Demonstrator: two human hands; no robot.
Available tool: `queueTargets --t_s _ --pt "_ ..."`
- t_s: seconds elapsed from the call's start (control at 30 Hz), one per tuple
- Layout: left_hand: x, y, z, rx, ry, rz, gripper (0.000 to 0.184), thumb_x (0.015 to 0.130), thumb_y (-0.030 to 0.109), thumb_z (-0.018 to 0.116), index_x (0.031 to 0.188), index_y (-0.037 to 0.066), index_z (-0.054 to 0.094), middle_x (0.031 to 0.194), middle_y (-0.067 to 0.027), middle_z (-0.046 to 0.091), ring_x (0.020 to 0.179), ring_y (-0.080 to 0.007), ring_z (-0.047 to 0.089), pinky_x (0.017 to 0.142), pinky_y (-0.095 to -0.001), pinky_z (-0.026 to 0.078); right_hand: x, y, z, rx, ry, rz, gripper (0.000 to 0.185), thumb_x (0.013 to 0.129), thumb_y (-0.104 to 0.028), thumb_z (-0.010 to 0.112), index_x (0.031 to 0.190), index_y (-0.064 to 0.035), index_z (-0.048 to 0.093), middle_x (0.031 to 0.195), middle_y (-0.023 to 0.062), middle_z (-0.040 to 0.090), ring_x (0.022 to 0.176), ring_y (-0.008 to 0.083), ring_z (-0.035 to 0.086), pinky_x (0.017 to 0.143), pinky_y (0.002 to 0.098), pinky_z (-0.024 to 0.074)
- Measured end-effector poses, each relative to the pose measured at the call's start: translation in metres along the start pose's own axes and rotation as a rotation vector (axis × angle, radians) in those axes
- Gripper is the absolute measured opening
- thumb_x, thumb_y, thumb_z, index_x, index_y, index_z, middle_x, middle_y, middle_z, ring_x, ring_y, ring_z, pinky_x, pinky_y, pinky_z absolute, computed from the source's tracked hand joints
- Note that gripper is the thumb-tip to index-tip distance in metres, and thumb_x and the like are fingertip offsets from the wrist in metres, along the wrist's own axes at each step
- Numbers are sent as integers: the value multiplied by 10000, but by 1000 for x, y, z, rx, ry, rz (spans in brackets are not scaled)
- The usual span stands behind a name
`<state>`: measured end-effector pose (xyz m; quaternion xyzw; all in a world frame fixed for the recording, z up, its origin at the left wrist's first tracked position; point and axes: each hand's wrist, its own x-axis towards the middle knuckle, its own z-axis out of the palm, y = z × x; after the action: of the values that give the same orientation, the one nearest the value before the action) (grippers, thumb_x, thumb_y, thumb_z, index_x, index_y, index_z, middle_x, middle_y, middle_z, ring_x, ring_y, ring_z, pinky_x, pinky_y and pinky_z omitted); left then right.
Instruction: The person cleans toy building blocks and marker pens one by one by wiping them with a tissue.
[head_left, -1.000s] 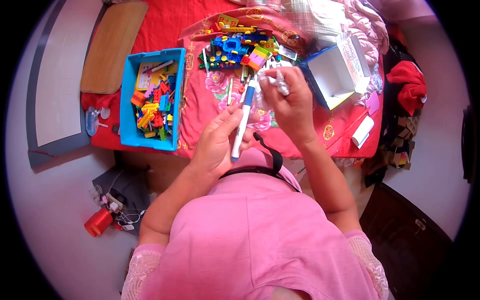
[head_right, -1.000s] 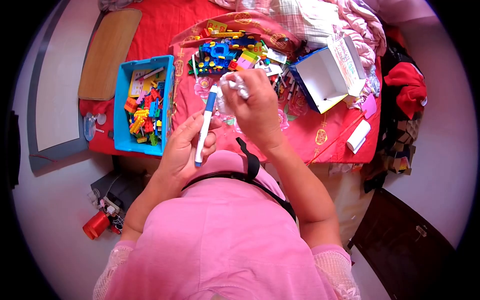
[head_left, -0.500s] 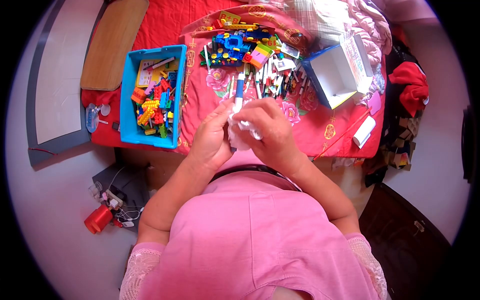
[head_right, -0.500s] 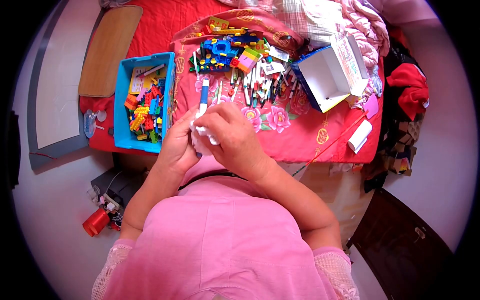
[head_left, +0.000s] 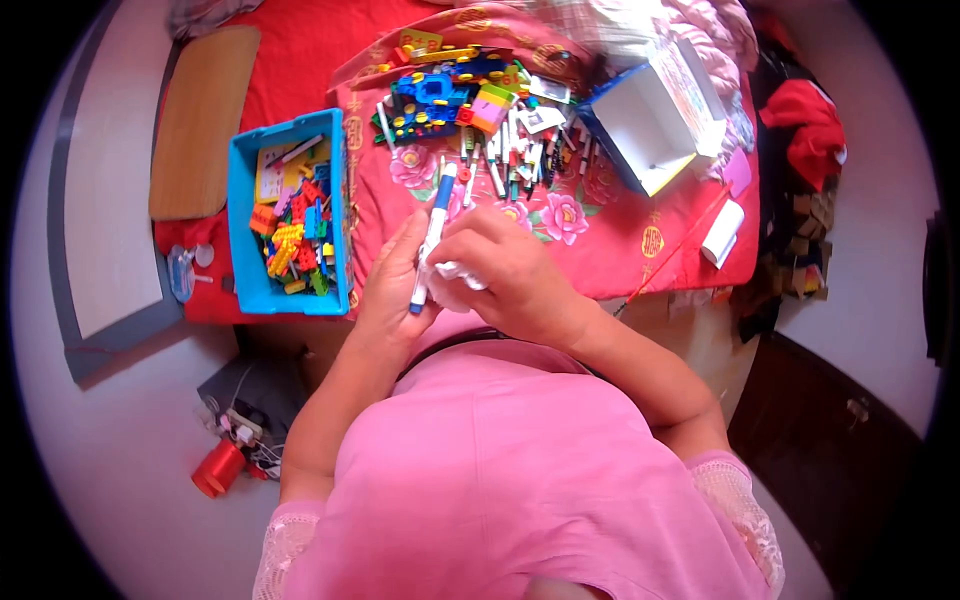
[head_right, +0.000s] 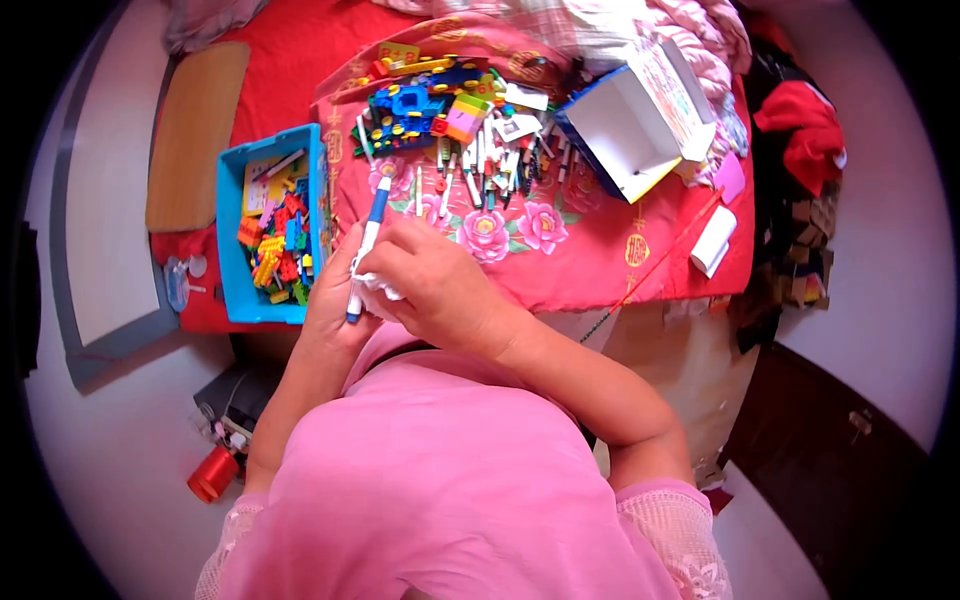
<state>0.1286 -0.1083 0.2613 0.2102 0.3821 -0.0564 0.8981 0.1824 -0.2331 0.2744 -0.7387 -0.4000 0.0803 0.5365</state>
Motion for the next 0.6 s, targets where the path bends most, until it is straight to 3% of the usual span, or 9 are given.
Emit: queueTargets --t_s 0.03,0.13,0.17,0.27,0.4,0.43,0.53,0.6 --pt "-3 -2 17 31 154 16 218 885 225 458 1039 78 504 777 -29 561 570 -101 542 424 -207 430 0 3 -2 -11 16 -24 220 635 16 625 831 -63 561 829 93 520 782 261 520 660 337 436" --pt "0 -3 -3 119 -311 -132 192 885 222 456 954 53 514 709 -21 533 519 -80 482 420 -205 391 2 18 -10 -120 157 -34 189 635 -49 637 791 -58 531 781 97 503 749 278 506 625 351 432" --pt "-1 -12 -1 250 -221 -50 183 887 219 452 928 48 502 643 -11 485 439 -62 380 369 -185 295 3 20 -18 -165 214 -14 188 637 -51 636 793 -58 532 781 97 503 744 278 507 621 352 432" --pt "2 -15 8 265 -164 -86 177 882 218 459 910 52 514 644 -19 499 441 -75 386 371 -186 295 -1 22 -25 -171 255 13 201 638 -47 641 809 -65 536 783 92 508 745 271 510 616 350 430" --pt "14 -18 15 47 81 -178 183 871 201 484 916 31 536 716 -53 566 600 -132 567 490 -247 474 -20 2 -8 19 128 -3 237 621 -20 649 825 -85 548 791 76 521 776 263 517 641 337 430" --pt "20 -15 -4 -42 -218 -263 177 868 194 487 915 34 547 797 -75 597 700 -157 602 591 -274 508 -23 0 -4 38 93 -5 240 619 -20 649 826 -87 548 792 75 523 773 262 518 637 338 431" --pt "21 -22 -3 -20 -86 -222 170 877 207 464 922 62 540 825 -59 594 696 -157 605 599 -298 515 -22 13 -3 -2 149 -28 240 617 -14 642 830 -85 558 790 77 526 751 263 526 617 341 438" --pt "20 -22 -7 85 -168 -221 174 872 211 473 913 52 530 788 -50 569 590 -123 530 504 -255 442 -16 35 -11 -157 246 -22 229 626 -10 635 832 -75 561 788 81 528 741 267 530 612 344 441"
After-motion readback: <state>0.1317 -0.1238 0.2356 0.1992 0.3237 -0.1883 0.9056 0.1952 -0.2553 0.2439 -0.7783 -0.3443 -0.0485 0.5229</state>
